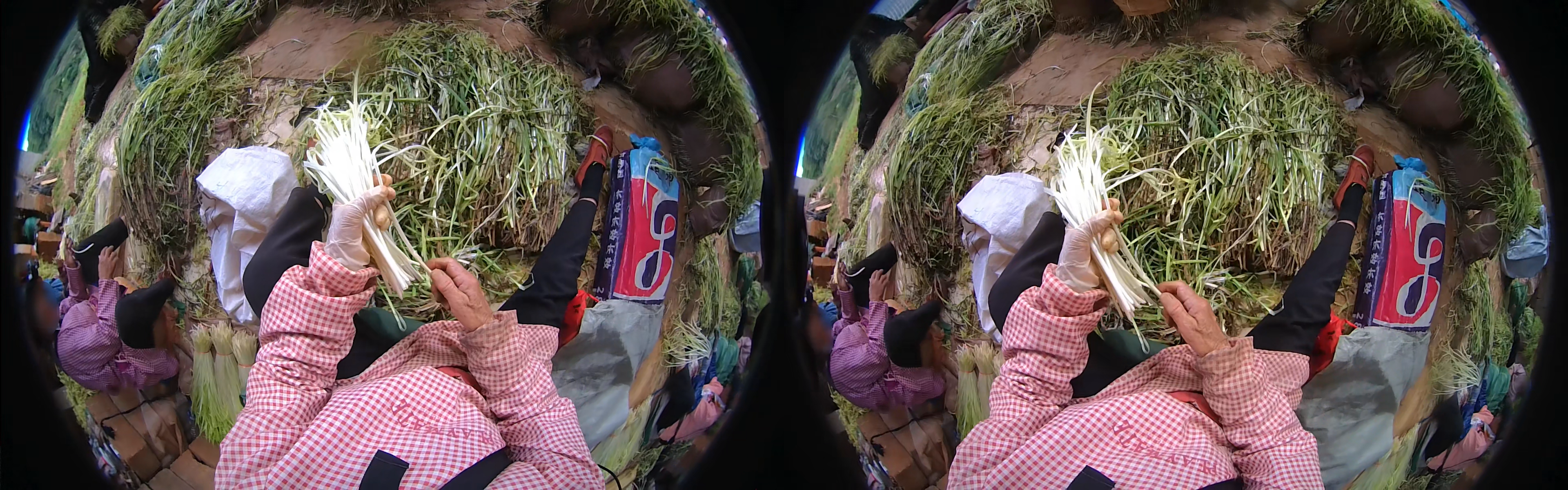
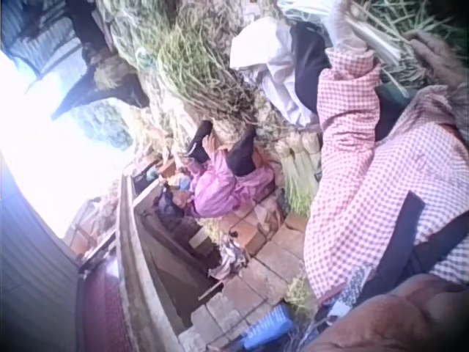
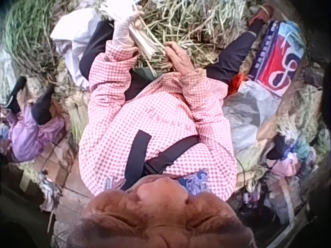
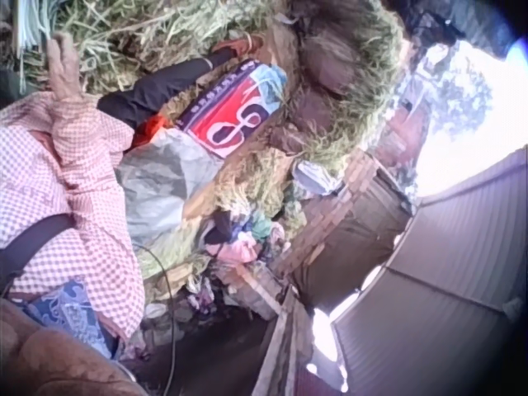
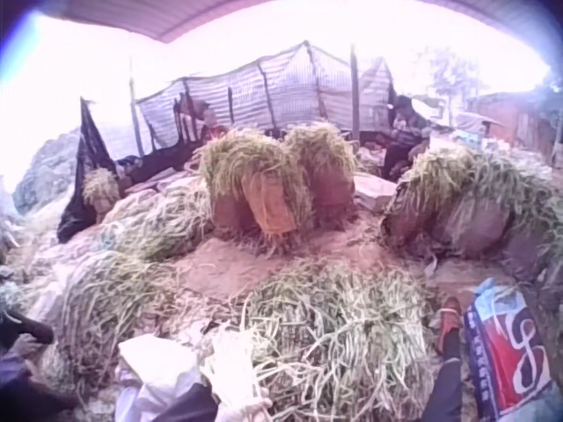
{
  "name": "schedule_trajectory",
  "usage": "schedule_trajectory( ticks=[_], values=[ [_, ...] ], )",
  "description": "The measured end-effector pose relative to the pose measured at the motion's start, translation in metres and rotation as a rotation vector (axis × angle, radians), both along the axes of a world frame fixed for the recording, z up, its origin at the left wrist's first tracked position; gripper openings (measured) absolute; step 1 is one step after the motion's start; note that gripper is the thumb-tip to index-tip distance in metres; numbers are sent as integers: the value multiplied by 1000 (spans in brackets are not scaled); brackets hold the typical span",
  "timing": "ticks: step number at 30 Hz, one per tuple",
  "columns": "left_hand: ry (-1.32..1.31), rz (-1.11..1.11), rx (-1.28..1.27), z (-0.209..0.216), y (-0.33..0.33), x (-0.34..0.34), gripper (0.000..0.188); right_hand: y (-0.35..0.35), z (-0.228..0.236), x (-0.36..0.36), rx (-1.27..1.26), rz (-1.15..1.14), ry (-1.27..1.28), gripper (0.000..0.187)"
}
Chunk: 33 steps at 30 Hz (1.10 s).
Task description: The person sits on the ground and sorts through a large pile of grass, separating the white stalks from the green leaves by hand. They gather the white stalks into a bundle and continue to pick through the pile to collect more.
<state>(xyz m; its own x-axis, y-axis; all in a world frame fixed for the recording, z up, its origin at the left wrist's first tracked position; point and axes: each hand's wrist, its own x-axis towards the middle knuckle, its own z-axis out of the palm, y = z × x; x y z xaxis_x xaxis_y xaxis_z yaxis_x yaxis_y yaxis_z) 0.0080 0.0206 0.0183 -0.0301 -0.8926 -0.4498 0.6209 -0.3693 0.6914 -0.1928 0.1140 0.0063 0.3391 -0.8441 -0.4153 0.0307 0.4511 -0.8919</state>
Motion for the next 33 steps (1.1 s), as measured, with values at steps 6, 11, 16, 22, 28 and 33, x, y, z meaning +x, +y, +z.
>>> schedule_trajectory(
  ticks=[6,11,16,22,28,33],
  values=[
    [20,-216,77,-6,16,-23,21,-5,0,4,-23,-46,-75,24],
    [-47,-34,75,0,9,-15,19,36,34,-56,-86,-181,-725,23],
    [-39,55,111,-7,6,-10,19,35,16,-110,-94,-377,-622,19],
    [-89,78,90,-5,3,-12,15,27,57,-153,-335,-448,-360,7],
    [-137,39,118,-5,6,-27,14,-15,20,-73,-447,-97,467,26],
    [-157,-1,152,-4,6,-30,18,-31,13,-12,-423,28,372,16]
  ],
)
